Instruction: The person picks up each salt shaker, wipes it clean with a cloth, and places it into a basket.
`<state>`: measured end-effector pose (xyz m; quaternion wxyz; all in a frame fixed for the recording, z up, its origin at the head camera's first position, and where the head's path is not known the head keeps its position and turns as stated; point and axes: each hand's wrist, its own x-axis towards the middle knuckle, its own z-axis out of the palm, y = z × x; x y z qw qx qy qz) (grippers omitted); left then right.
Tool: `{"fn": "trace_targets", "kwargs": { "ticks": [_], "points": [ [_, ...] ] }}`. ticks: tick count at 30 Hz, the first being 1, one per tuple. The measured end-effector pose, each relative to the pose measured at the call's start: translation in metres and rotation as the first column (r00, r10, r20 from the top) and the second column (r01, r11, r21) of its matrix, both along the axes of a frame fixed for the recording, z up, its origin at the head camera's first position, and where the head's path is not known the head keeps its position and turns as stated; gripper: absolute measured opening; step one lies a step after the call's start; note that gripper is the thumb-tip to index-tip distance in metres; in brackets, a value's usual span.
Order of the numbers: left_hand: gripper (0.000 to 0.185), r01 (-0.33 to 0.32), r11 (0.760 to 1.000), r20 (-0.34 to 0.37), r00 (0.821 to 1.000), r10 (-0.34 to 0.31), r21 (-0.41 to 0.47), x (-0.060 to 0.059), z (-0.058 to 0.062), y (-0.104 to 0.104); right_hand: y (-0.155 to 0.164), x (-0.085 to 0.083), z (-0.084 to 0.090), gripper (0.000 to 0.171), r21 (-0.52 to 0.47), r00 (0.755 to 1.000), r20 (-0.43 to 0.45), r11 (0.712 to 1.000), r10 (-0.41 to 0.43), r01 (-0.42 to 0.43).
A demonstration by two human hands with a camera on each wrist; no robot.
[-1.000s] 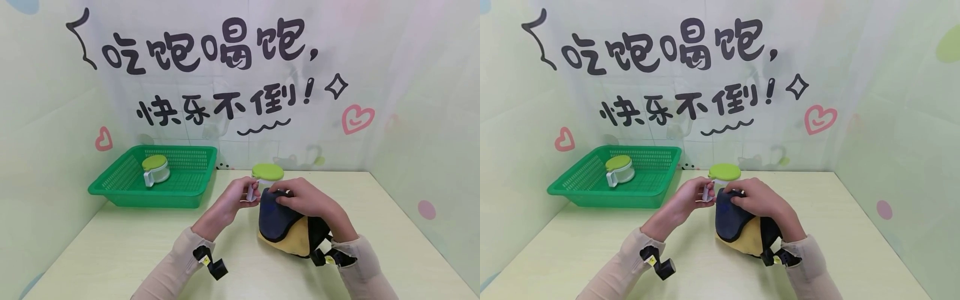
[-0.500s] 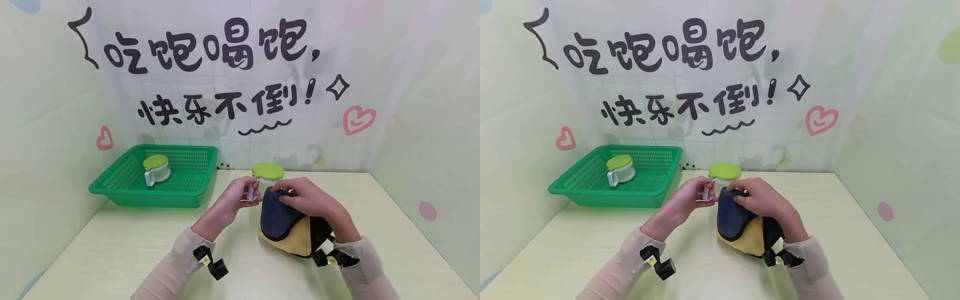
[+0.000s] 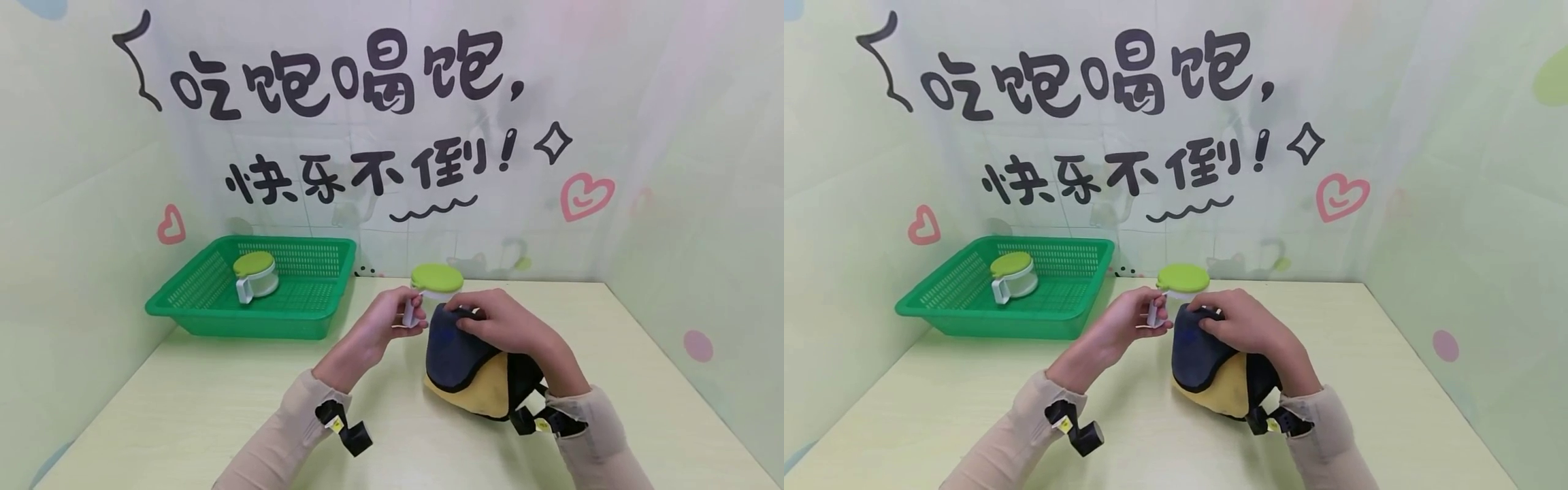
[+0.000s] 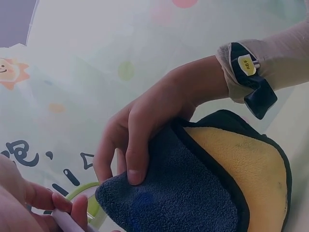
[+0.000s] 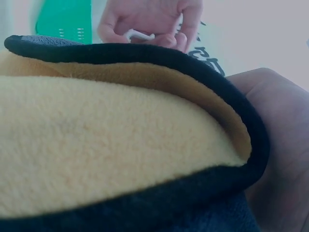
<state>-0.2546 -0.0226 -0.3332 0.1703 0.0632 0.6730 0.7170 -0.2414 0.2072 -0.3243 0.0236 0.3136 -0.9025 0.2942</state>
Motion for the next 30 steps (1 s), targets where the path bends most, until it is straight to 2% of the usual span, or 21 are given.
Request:
{"fn": "trace_targets", "kwargs": {
  "ticks": [10, 14, 21, 30],
  "points": [
    [0.028, 0.007, 1.000, -0.004, 1.000, -0.007, 0.004, 0.000, -0.001, -0.002, 0.002, 0.000, 0.002, 0.023, 0.009, 1.000, -0.007, 1.000, -0.011, 0.011],
    [0.027, 0.007, 1.000, -0.018, 1.000, -0.007, -0.020, 0.002, 0.001, -0.001, 0.002, 0.001, 0.001, 0.023, 0.001, 1.000, -0.018, 1.000, -0.019, 0.019],
    [0.028, 0.017, 0.999, -0.045, 0.999, -0.018, -0.041, 0.002, 0.001, -0.001, -0.008, 0.002, 0.000, 0.025, -0.001, 1.000, -0.015, 1.000, 0.004, -0.004],
    [0.028, 0.021, 0.999, -0.032, 0.999, -0.022, -0.028, 0.002, 0.000, -0.001, 0.000, 0.004, 0.002, 0.024, -0.019, 0.999, -0.045, 0.999, -0.028, 0.027]
  ]
}}
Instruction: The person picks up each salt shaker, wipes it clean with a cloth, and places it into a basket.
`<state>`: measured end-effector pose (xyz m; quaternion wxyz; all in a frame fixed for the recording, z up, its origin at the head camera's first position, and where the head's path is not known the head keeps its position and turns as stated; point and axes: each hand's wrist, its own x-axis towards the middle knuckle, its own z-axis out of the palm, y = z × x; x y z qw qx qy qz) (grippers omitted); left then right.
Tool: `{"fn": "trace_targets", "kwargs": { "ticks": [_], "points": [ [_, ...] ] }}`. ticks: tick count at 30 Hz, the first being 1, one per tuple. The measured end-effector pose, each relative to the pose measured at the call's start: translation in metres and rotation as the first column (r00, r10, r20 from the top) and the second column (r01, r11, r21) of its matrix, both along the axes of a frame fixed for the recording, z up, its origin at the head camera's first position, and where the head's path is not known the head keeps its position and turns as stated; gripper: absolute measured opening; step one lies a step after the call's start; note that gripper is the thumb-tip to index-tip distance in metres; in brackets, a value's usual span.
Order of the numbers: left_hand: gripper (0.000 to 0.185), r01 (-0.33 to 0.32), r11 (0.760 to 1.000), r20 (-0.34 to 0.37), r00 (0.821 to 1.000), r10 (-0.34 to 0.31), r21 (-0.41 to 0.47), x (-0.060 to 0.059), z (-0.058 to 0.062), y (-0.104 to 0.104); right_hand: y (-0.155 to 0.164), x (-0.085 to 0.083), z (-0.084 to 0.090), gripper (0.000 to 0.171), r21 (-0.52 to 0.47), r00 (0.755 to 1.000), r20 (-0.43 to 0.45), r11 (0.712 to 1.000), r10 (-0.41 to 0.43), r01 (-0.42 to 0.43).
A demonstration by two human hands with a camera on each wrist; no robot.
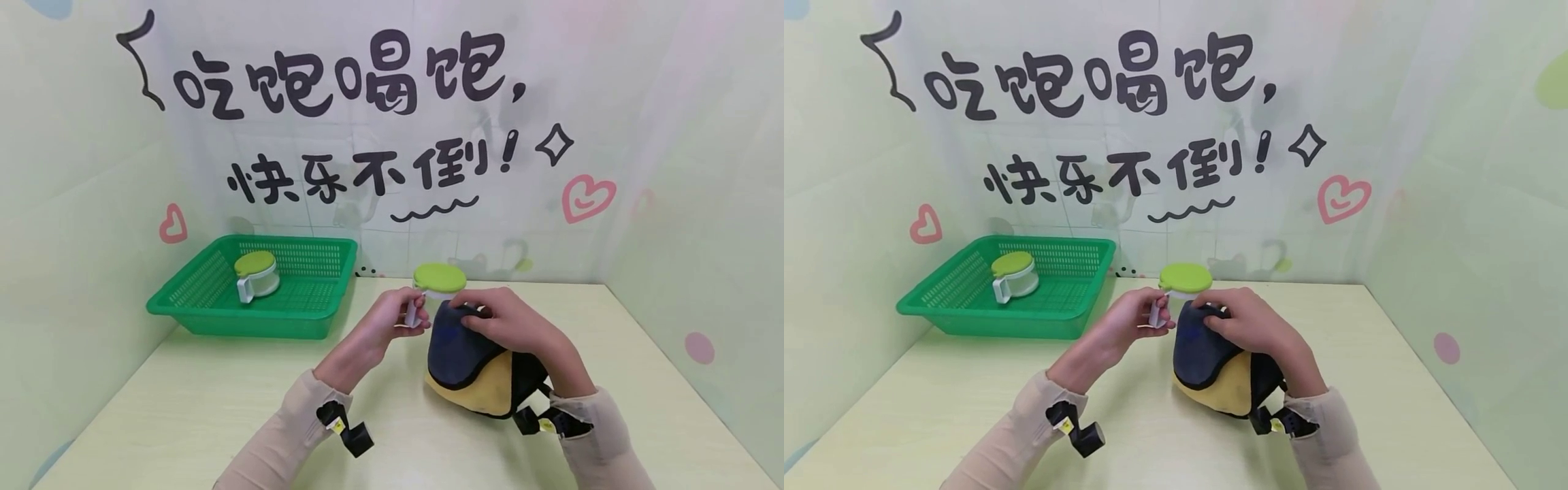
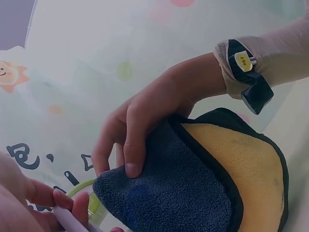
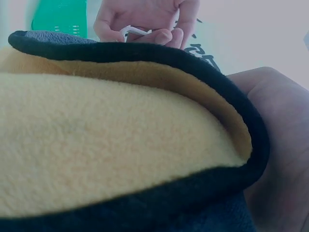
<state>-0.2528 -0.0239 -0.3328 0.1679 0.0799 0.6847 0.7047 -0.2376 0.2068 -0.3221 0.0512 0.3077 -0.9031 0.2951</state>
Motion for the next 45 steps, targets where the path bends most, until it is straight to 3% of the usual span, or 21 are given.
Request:
{"fn": "trace_targets", "kwargs": {
  "ticks": [6, 32, 45],
  "points": [
    [0.028, 0.000, 1.000, -0.009, 1.000, 0.000, -0.027, 0.000, -0.002, 0.001, -0.010, 0.000, -0.003, 0.026, -0.004, 1.000, 0.000, 1.000, -0.006, 0.006],
    [0.026, -0.012, 1.000, -0.004, 1.000, 0.012, 0.026, -0.003, 0.000, -0.002, 0.005, -0.003, 0.000, 0.025, -0.056, 1.000, 0.012, 0.998, -0.005, 0.006],
    [0.027, -0.021, 1.000, 0.001, 1.000, 0.021, 0.020, -0.003, 0.001, -0.002, -0.005, -0.004, -0.004, 0.026, -0.046, 0.999, 0.029, 0.999, 0.020, -0.019]
  ]
}}
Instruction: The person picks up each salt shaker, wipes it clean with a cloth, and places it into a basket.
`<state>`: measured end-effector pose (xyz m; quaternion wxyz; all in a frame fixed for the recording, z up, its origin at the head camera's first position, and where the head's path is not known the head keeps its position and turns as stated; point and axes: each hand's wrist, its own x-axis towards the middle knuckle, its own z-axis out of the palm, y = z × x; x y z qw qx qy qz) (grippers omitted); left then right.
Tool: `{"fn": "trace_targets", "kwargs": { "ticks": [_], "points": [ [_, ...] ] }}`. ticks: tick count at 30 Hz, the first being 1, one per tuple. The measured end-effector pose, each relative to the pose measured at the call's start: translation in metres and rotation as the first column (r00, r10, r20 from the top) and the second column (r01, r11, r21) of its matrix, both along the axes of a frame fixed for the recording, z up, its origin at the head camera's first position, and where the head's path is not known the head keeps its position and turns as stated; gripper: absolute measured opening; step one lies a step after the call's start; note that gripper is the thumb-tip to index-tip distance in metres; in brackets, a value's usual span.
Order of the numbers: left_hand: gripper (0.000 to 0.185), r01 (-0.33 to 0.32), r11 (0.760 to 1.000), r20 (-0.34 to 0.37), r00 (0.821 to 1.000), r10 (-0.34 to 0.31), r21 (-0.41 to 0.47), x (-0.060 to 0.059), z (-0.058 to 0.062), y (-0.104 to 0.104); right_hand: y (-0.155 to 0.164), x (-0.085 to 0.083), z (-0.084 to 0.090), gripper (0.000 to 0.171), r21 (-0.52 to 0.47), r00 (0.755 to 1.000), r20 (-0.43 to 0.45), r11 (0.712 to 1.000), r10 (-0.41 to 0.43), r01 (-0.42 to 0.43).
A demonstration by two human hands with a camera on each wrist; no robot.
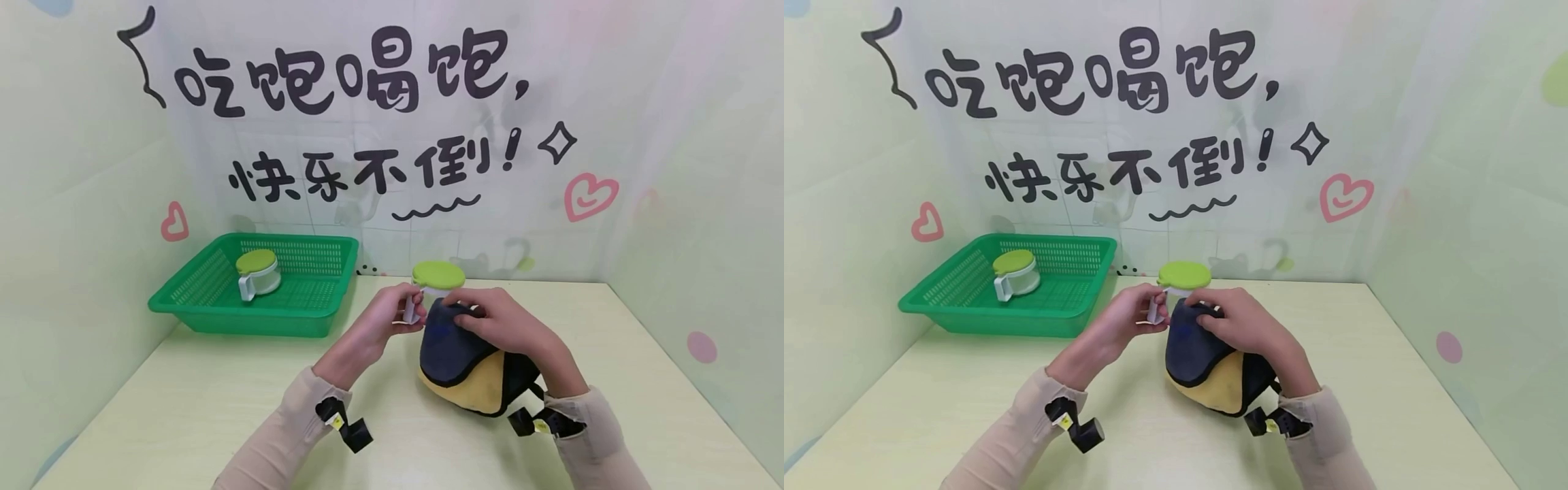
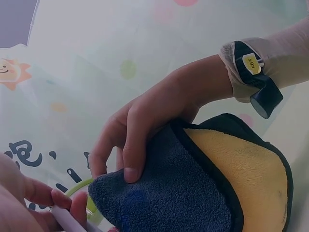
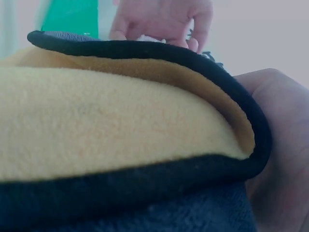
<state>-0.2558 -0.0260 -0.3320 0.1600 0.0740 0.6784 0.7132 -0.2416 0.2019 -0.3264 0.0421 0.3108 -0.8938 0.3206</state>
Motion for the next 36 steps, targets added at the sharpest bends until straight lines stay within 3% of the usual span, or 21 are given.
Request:
{"fn": "trace_targets", "kwargs": {
  "ticks": [15, 21, 26, 31, 36],
  "points": [
    [0.021, -0.011, 1.000, -0.035, 0.999, 0.012, 0.012, 0.000, 0.007, -0.012, 0.029, -0.003, 0.004, 0.022, 0.004, 0.987, -0.105, 0.992, -0.121, 0.122],
    [0.022, 0.077, 0.996, -0.058, 0.995, -0.079, -0.041, 0.004, 0.009, -0.017, 0.028, -0.004, 0.002, 0.025, 0.057, 0.975, -0.147, 0.983, -0.164, 0.174],
    [0.025, 0.131, 0.991, -0.050, 0.990, -0.131, -0.008, 0.007, 0.010, -0.025, 0.030, -0.006, 0.002, 0.027, 0.025, 0.976, -0.132, 0.984, -0.173, 0.178],
    [0.024, 0.089, 0.996, -0.058, 0.995, -0.087, 0.031, 0.006, 0.012, -0.045, 0.040, -0.003, 0.008, 0.027, -0.002, 0.971, -0.117, 0.978, -0.206, 0.207],
    [0.021, -0.022, 1.000, -0.049, 0.999, 0.022, 0.002, -0.003, 0.017, -0.077, 0.052, 0.000, 0.013, 0.028, -0.011, 0.967, -0.097, 0.972, -0.236, 0.236]
  ]
}}
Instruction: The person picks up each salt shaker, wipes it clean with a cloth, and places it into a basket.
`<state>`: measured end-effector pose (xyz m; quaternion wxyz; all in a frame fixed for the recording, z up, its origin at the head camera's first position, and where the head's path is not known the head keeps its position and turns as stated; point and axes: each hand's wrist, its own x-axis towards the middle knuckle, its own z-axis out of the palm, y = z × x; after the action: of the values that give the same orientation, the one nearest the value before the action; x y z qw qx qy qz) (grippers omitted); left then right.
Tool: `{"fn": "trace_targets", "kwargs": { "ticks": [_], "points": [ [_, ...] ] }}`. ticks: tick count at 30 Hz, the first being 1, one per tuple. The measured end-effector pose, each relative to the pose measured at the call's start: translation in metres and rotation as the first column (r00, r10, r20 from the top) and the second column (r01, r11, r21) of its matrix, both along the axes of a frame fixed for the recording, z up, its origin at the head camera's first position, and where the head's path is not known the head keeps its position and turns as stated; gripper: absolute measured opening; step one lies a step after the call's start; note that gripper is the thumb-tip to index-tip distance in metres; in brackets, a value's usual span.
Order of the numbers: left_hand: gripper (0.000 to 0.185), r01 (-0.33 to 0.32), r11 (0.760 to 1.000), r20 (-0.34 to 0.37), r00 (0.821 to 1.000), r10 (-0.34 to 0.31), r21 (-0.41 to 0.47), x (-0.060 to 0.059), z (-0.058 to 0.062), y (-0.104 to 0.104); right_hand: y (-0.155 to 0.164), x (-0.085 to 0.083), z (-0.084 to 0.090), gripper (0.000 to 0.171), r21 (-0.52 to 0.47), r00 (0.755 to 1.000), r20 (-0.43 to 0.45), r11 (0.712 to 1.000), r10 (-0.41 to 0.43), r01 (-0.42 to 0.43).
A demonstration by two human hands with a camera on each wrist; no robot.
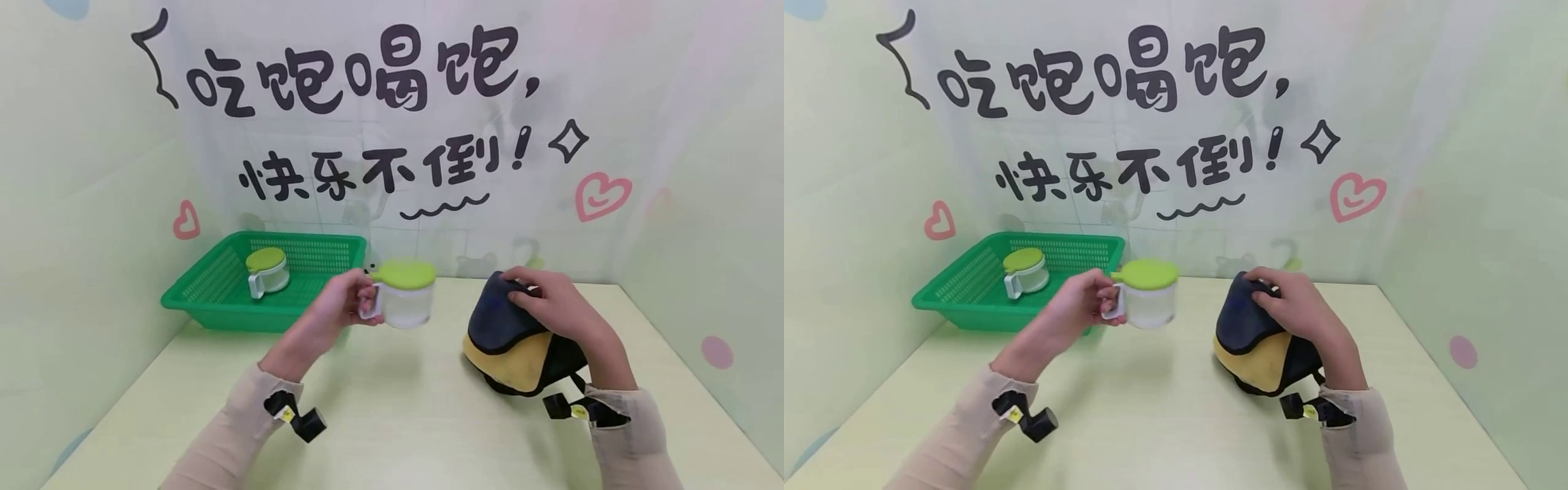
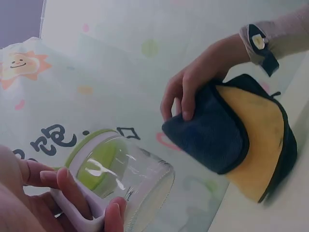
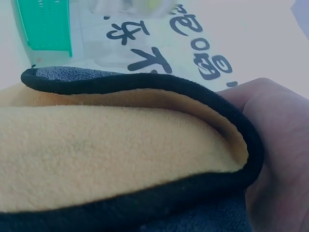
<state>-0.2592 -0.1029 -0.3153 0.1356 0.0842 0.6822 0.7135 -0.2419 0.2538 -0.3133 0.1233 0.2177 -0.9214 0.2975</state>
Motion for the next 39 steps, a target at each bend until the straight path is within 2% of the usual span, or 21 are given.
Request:
{"fn": "trace_targets", "kwargs": {
  "ticks": [6, 12, 16, 22, 29, 34, 39],
  "points": [
    [0.023, -0.109, 0.994, 0.041, 0.993, 0.110, -0.016, -0.015, 0.011, -0.043, 0.009, 0.001, 0.002, 0.029, -0.015, 1.000, 0.005, 1.000, -0.009, 0.009],
    [0.018, -0.169, 0.985, 0.085, 0.982, 0.170, -0.020, -0.027, 0.021, -0.077, 0.013, 0.001, 0.002, 0.028, -0.030, 1.000, -0.004, 0.999, -0.012, 0.012],
    [0.012, -0.199, 0.979, 0.120, 0.972, 0.203, -0.042, -0.036, 0.023, -0.094, 0.015, 0.002, 0.003, 0.028, -0.030, 1.000, -0.001, 0.999, -0.015, 0.015],
    [0.019, -0.232, 0.967, 0.165, 0.955, 0.247, -0.102, -0.057, 0.017, -0.110, 0.018, 0.003, 0.005, 0.028, -0.037, 1.000, 0.011, 0.999, -0.023, 0.023],
    [0.020, -0.303, 0.944, 0.231, 0.917, 0.326, -0.129, -0.090, 0.005, -0.120, 0.020, 0.003, 0.004, 0.028, -0.047, 1.000, 0.007, 0.999, -0.019, 0.019],
    [0.017, -0.273, 0.940, 0.230, 0.920, 0.318, -0.205, -0.111, -0.004, -0.118, 0.022, 0.005, 0.006, 0.027, -0.054, 1.000, 0.003, 0.998, -0.016, 0.016],
    [0.019, -0.247, 0.949, 0.265, 0.919, 0.293, -0.195, -0.123, -0.013, -0.113, 0.023, 0.007, 0.007, 0.028, -0.049, 1.000, -0.002, 0.998, -0.027, 0.026]
  ]
}}
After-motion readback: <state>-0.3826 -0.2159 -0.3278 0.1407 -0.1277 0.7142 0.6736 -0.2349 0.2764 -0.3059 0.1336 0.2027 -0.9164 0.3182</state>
